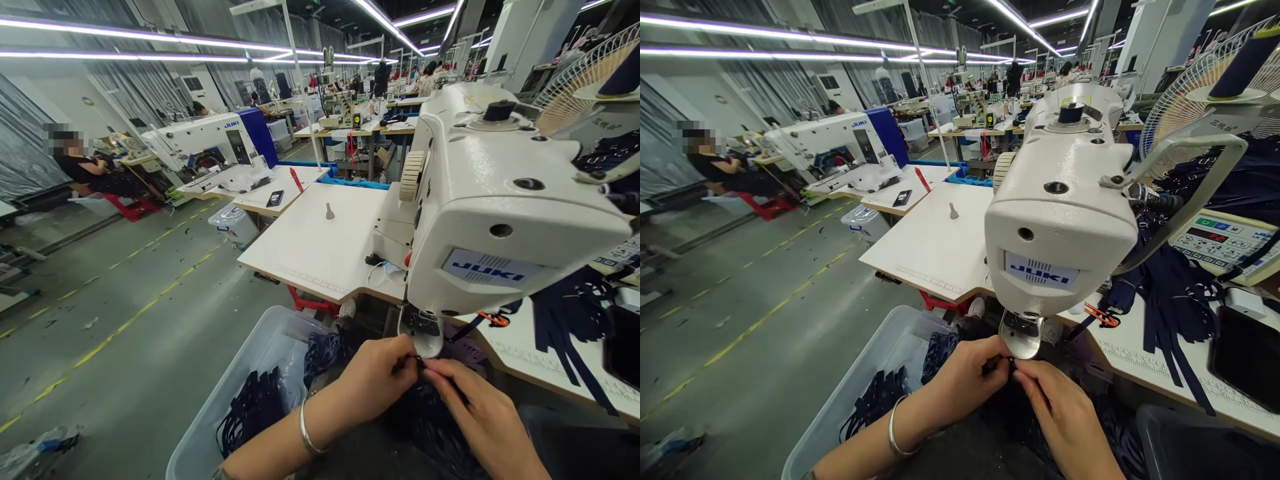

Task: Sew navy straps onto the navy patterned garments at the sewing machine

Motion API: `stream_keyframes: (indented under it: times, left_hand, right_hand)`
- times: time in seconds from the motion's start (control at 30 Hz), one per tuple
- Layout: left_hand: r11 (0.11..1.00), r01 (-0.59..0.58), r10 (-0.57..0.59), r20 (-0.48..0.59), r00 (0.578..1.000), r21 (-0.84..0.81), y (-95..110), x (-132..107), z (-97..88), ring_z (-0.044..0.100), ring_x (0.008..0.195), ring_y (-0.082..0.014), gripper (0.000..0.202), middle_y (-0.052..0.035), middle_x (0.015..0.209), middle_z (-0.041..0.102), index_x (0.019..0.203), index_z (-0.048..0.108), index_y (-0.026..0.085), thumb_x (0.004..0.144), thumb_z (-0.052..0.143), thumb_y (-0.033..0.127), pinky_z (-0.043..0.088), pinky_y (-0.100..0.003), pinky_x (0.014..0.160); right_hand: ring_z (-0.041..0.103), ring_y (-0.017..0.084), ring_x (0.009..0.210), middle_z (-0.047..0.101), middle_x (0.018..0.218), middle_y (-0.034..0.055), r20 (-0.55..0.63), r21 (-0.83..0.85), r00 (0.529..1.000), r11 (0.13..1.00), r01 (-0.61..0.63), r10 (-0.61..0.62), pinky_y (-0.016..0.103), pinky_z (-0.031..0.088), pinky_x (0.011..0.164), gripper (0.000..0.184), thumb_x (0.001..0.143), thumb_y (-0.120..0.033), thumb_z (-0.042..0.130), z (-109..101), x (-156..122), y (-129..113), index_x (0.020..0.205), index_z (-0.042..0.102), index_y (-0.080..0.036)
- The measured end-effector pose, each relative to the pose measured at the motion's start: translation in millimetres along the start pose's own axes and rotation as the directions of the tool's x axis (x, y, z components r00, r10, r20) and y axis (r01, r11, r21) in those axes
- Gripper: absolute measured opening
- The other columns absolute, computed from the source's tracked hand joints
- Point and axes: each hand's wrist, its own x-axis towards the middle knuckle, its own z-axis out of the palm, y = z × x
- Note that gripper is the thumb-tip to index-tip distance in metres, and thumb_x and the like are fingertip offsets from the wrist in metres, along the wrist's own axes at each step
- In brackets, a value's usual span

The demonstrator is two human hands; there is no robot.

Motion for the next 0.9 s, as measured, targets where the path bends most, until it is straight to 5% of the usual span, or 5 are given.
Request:
stream_keyframes:
  times: [0.27,0.43,0.53,0.7,0.9]
  left_hand:
    - [0.892,-0.309,0.252,0.205,0.946,0.329,-0.8,-10.4,-5.2,0.05,0.064,-0.0087,0.016,0.0008,0.079,0.054,0.087,0.054,0.016,0.095,0.042,0.013,0.038,-0.017,0.057]
    - [0.843,-0.344,0.24,0.283,0.929,0.413,2.7,-10.3,-6.7,0.051,0.065,-0.0101,0.015,-0.0003,0.082,0.055,0.093,0.053,0.016,0.094,0.04,0.01,0.04,-0.019,0.058]
    - [0.872,-0.325,0.233,0.274,0.933,0.366,7.4,-8.4,-7.2,0.049,0.061,-0.0095,0.013,0.0009,0.076,0.053,0.084,0.052,0.017,0.091,0.043,0.01,0.039,-0.018,0.055]
    - [0.939,-0.275,0.212,0.283,0.935,0.206,12.2,-7.4,-8.0,0.053,0.064,-0.0071,0.011,0.0019,0.077,0.055,0.08,0.055,0.017,0.083,0.052,0.008,0.042,-0.014,0.058]
    - [0.935,-0.35,0.353,0.245,0.903,-0.056,8.0,-8.1,-11.3,0.058,0.113,-0.0163,0.009,-0.0114,0.125,0.056,0.095,0.061,0.016,0.09,0.054,0.013,0.047,-0.024,0.096]
  right_hand:
    - [0.063,0.013,0.049,0.064,0.053,-0.0077,0.133,0.118,0.948,0.945,-0.304,0.289,0.019,0.051,0.055,0.02,0.094,-0.038,0.045,-0.8,-1.2,-16.4,0.1,0.061,-0.027]
    - [0.068,0.013,0.057,0.071,0.068,-0.0057,0.166,-0.009,0.979,0.993,-0.119,0.119,0.018,0.05,0.055,0.015,0.09,-0.032,0.049,-1.3,-2.2,-4.4,0.096,0.063,-0.029]
    - [0.066,0.012,0.051,0.069,0.065,-0.0061,0.214,-0.06,0.973,0.996,-0.071,0.082,0.018,0.049,0.052,0.015,0.089,-0.028,0.048,-3.7,-1.8,-4.0,0.088,0.062,-0.028]
    - [0.057,0.012,0.042,0.057,0.046,-0.0087,0.061,0.045,0.922,0.922,-0.385,0.382,0.02,0.044,0.049,0.013,0.088,-0.034,0.046,0.4,-2.4,-19.1,0.083,0.055,-0.028]
    - [0.041,0.008,0.033,0.045,0.051,-0.01,0.313,0.355,0.8,0.719,-0.598,0.512,0.019,0.031,0.037,0.028,0.09,-0.05,0.043,3.5,2.9,-17.3,0.085,0.05,-0.024]
